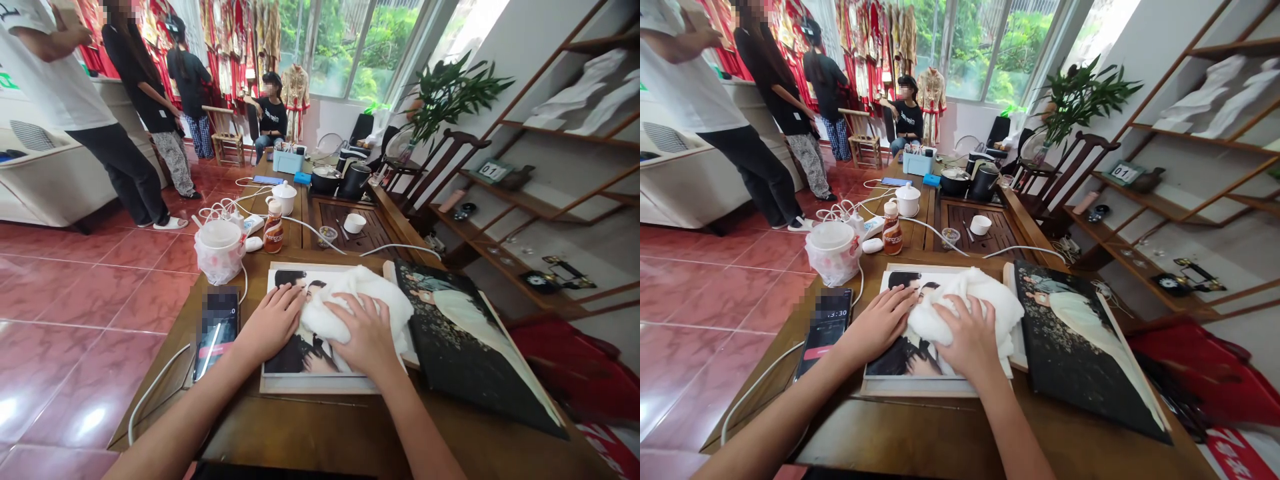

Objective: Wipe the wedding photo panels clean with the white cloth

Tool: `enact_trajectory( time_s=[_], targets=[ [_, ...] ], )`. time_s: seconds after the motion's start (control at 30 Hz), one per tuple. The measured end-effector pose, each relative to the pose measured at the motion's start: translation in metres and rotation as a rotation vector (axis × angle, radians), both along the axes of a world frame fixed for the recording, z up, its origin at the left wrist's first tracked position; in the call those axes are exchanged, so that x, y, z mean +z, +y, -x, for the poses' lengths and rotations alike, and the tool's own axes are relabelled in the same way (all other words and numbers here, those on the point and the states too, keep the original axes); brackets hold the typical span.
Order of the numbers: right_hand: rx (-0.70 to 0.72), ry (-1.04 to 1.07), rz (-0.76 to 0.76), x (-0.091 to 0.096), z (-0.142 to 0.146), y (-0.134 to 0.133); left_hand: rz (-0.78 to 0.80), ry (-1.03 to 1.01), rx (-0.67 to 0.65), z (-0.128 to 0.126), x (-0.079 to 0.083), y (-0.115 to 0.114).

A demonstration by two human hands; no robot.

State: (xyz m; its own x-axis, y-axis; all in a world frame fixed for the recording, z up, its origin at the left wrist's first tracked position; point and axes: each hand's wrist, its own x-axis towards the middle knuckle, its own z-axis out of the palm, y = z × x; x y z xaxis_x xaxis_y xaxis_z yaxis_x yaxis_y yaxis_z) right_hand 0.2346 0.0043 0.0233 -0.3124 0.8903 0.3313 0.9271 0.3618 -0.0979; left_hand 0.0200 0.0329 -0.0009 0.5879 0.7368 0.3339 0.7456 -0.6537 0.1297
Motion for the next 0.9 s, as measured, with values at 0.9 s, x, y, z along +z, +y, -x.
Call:
enact_trajectory(
  time_s=[0.9],
  targets=[
    [-0.054,-0.015,0.033,0.001,-0.007,-0.005,0.037,0.017,-0.004,-0.001,-0.002,0.0]
  ],
)
